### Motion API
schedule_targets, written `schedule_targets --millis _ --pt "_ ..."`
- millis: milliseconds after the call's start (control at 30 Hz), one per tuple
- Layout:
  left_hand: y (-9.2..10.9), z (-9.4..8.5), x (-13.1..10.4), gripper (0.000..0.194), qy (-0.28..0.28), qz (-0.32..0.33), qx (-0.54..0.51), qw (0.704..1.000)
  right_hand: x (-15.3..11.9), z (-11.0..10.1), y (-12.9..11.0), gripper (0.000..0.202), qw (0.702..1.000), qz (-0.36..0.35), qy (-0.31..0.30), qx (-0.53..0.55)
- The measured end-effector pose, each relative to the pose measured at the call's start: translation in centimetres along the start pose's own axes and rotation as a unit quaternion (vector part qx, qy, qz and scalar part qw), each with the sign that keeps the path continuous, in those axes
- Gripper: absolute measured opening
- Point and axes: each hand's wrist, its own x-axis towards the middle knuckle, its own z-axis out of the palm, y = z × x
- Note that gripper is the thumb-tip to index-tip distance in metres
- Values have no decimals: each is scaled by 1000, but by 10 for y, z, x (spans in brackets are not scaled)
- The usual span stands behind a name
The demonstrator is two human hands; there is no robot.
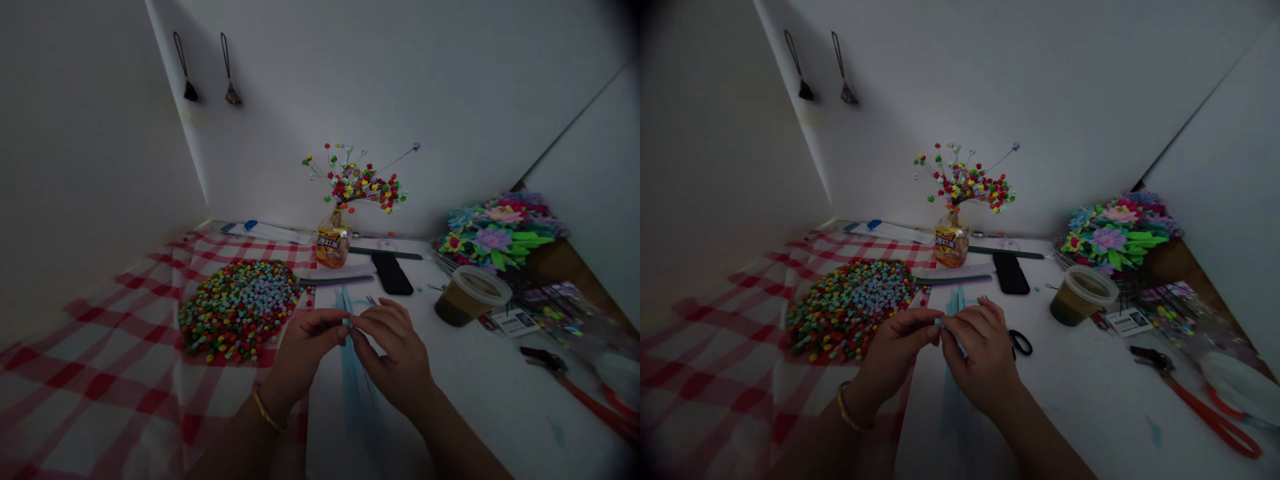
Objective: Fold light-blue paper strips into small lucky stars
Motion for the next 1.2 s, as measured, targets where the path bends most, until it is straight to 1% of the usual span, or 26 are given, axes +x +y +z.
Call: schedule_targets --millis 133,233,333,433,500,667,767,833,900,967,1033,1100,1200 --pt "1 1 -1 18 7 11 12 1000 0 0 1 21 1000 1 -5 -5" --pt "2 3 -1 17 20 21 23 999 0 2 2 19 999 24 14 27" --pt "4 4 -1 21 33 37 35 998 -1 5 2 15 997 48 33 59" --pt "5 6 -2 18 48 50 53 996 -1 5 3 16 996 45 33 70" --pt "6 6 -2 16 46 46 55 996 -1 4 3 17 996 38 28 71" --pt "7 4 -1 19 39 35 45 998 0 1 4 18 998 23 14 55" --pt "8 3 -1 17 30 34 53 998 -1 2 6 17 997 29 2 71" --pt "7 2 -1 15 27 37 63 997 -2 1 6 15 994 54 -2 96" --pt "7 3 -2 14 28 46 69 996 -2 0 6 13 985 117 -8 128" --pt "7 4 -3 14 29 54 73 995 -1 -2 5 13 963 203 -36 176" --pt "7 4 -4 14 25 56 81 995 1 -5 5 12 933 269 -74 228" --pt "6 3 -4 14 14 60 88 994 3 -6 5 9 912 297 -99 267" --pt "5 1 -5 17 -23 83 100 991 5 -8 3 10 892 327 -103 293"
